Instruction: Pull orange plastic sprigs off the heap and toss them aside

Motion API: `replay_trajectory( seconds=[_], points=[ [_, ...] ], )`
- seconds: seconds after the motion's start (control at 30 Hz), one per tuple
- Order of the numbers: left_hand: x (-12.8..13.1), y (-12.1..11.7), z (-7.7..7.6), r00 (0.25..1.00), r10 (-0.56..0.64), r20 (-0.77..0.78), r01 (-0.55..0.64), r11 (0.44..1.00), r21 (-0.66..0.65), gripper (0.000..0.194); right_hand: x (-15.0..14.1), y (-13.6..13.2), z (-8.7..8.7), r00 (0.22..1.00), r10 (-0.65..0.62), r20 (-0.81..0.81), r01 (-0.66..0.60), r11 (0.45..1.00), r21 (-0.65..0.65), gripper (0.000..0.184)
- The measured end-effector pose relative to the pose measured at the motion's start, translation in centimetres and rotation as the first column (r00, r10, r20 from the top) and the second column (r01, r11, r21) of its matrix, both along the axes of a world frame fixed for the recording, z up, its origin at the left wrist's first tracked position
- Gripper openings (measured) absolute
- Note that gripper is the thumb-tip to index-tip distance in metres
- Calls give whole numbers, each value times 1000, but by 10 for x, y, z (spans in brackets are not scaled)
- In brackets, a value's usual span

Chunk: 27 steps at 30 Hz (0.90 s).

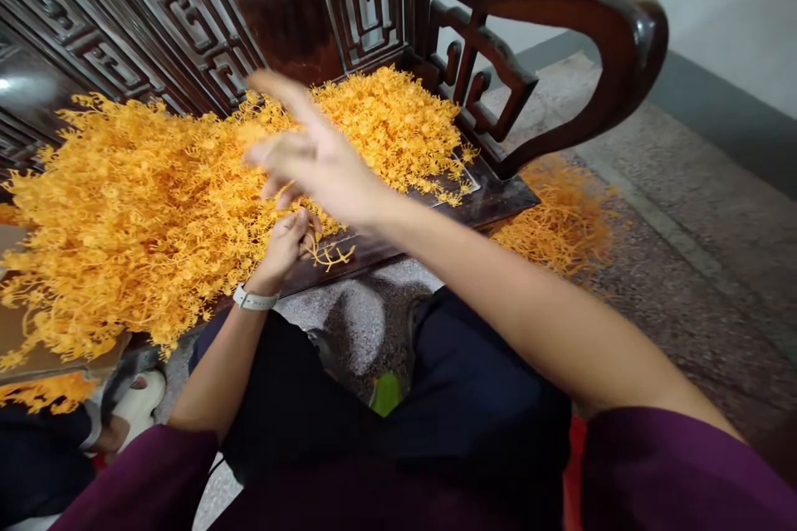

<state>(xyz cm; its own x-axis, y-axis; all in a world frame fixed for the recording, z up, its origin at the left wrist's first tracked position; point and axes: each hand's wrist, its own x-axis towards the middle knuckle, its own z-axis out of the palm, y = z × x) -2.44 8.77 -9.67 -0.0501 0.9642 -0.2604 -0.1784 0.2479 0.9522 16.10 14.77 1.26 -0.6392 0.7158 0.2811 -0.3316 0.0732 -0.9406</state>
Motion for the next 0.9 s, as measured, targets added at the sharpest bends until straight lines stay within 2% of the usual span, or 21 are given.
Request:
replay_trajectory(
  seconds=[0.03, 0.1, 0.13, 0.2, 0.3, 0.37, 0.43, 0.5, 0.57, 0.63, 0.7, 0.77, 0.83, 0.87, 0.9],
  points=[
    [0, 1, -1, 998, -41, -47, 43, 998, 39, 44, 6, 20, -7, 985, -172, 17, 173, 980, -97, 41],
    [-3, 3, -3, 971, -111, -211, 143, 979, 144, 49, 19, 53, -28, 920, -370, 130, 389, 902, -188, 46],
    [-4, 4, -3, 944, -113, -311, 180, 964, 198, 49, 25, 65, -40, 895, -408, 180, 439, 876, -201, 43],
    [-5, 5, -4, 872, -74, -483, 231, 934, 272, 45, 33, 79, -60, 880, -388, 274, 443, 879, -177, 29],
    [-4, 2, -5, 744, -53, -666, 325, 900, 291, 34, 35, 73, -71, 867, -282, 411, 319, 947, -23, 4],
    [-1, -1, -5, 649, -62, -758, 396, 879, 267, 30, 32, 60, -67, 838, -232, 494, 185, 972, 143, 15],
    [0, -4, -6, 554, -58, -830, 447, 862, 238, 26, 29, 47, -61, 804, -164, 572, 6, 964, 267, 27],
    [0, -5, -7, 483, -41, -875, 465, 859, 216, 19, 27, 38, -57, 763, -62, 644, -181, 935, 304, 35],
    [-1, -6, -9, 441, -27, -897, 461, 865, 201, 12, 26, 36, -58, 737, 32, 675, -308, 905, 293, 35],
    [-3, -5, -10, 420, -22, -907, 455, 870, 190, 12, 24, 38, -62, 752, 93, 653, -366, 883, 295, 27],
    [-3, -3, -9, 451, -41, -892, 440, 879, 182, 13, 21, 41, -66, 791, 116, 601, -368, 875, 316, 21],
    [0, -1, -4, 584, -103, -805, 408, 895, 181, 15, 19, 44, -63, 824, 95, 558, -341, 871, 355, 22],
    [4, -5, 7, 761, -244, -601, 399, 907, 136, 31, 20, 42, -50, 841, -11, 541, -275, 853, 444, 24],
    [6, -9, 14, 820, -342, -459, 425, 901, 88, 40, 23, 41, -40, 840, -103, 533, -224, 828, 513, 23],
    [5, -14, 21, 831, -450, -325, 479, 878, 9, 43, 28, 38, -28, 829, -212, 518, -166, 791, 589, 22]
  ],
)
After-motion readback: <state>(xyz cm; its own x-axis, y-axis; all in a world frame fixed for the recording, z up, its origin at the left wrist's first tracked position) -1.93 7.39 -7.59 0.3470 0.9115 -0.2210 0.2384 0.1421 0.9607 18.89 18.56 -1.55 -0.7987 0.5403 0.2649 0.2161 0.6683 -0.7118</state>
